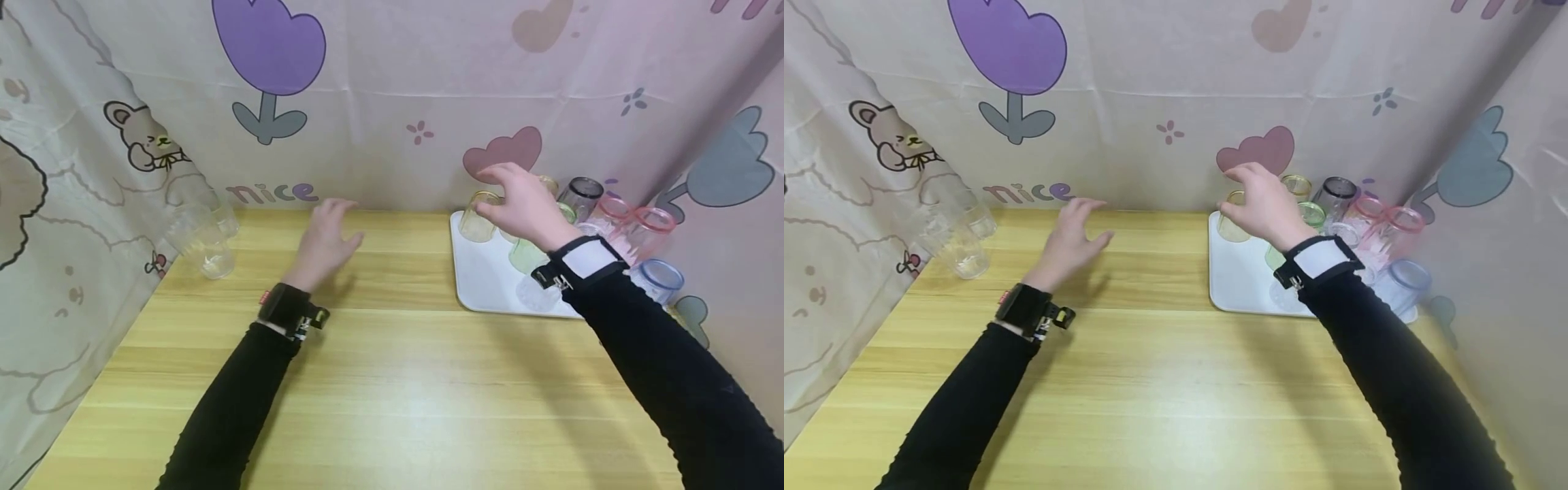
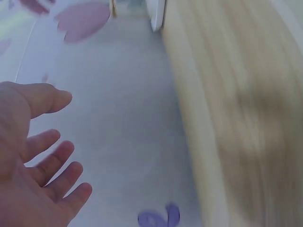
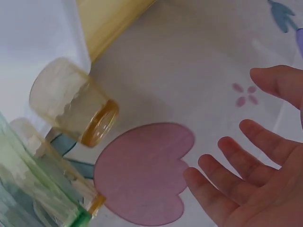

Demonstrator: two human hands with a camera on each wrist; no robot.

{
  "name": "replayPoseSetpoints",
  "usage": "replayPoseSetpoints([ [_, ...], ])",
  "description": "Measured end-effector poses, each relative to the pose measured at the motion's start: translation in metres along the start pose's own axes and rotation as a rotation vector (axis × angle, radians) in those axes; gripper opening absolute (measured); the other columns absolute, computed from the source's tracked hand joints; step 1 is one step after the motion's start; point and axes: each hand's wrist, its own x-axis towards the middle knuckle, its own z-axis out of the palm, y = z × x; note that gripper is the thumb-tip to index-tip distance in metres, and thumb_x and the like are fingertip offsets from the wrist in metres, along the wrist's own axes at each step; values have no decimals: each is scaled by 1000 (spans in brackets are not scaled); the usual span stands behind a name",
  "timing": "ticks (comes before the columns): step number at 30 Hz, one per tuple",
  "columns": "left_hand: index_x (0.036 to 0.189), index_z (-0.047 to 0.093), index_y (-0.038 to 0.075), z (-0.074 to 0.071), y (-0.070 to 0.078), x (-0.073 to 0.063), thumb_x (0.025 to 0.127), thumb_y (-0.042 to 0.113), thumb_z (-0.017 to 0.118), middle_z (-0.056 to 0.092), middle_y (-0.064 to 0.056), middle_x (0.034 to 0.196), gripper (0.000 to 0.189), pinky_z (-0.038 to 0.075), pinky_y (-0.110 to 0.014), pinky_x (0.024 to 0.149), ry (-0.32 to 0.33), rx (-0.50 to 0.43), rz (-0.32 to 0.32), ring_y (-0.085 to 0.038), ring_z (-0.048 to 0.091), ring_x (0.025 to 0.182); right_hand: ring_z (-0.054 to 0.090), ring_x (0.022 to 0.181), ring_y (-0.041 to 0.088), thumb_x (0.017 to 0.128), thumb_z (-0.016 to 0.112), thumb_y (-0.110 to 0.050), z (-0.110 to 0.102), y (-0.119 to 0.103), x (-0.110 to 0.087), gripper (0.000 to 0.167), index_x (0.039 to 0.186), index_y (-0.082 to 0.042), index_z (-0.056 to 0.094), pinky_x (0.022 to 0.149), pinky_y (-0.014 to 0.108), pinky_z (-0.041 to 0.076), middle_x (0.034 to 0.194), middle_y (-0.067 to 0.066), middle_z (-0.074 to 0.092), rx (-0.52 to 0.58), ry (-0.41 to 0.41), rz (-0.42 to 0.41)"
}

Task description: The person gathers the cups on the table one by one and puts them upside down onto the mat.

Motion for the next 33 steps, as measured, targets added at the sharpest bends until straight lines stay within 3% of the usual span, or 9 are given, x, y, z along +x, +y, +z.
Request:
replayPoseSetpoints([
  [6, 152, 44, 3, -34, -28, -10, 94, 19, 72, 37, -18, 161, 66, 30, -57, 127, 115, -27, -61, -39, 31, 151, 49, 142, 42, 93, 72, -26, 14, -5, -25, 58, 144, -4, 56, 116, 59, 41, 152, 19, 52, 36, 43, -12],
  [11, 155, 39, 3, -59, -49, -24, 94, 18, 71, 27, -16, 167, 70, 25, -60, 128, 247, -63, -116, -38, 22, 155, 50, 140, 44, 94, 72, -26, 32, -5, -43, 58, 145, -3, 55, 114, 60, 42, 152, 20, 52, 47, 19, -24],
  [17, 163, 22, 12, -79, -75, -39, 94, 29, 72, 8, -6, 174, 87, 18, -55, 132, 414, -138, -270, -28, 8, 161, 48, 142, 43, 93, 72, -25, 60, 5, -63, 60, 147, -4, 53, 117, 61, 41, 152, 22, 52, 65, -53, 13],
  [23, 166, -2, 31, -89, -96, -52, 91, 39, 76, -11, 6, 173, 109, 10, -44, 132, 537, -250, -488, -18, -3, 162, 50, 140, 45, 92, 74, -29, 87, 17, -76, 63, 146, -4, 53, 113, 62, 45, 152, 23, 52, 41, -175, 59],
  [28, 166, 0, 31, -90, -107, -59, 85, 37, 82, -7, 7, 172, 115, 9, -37, 132, 637, -212, -558, -12, -1, 159, 54, 136, 46, 89, 75, -33, 100, 23, -84, 66, 144, -3, 55, 110, 63, 47, 150, 25, 54, 13, -248, 82],
  [33, 166, -5, 27, -92, -117, -63, 87, 33, 81, -9, 5, 173, 117, 10, -34, 132, 640, -248, -639, -13, -1, 160, 58, 130, 44, 87, 77, -35, 104, 25, -89, 68, 144, -3, 56, 106, 62, 50, 147, 25, 56, 8, -276, 81],
])
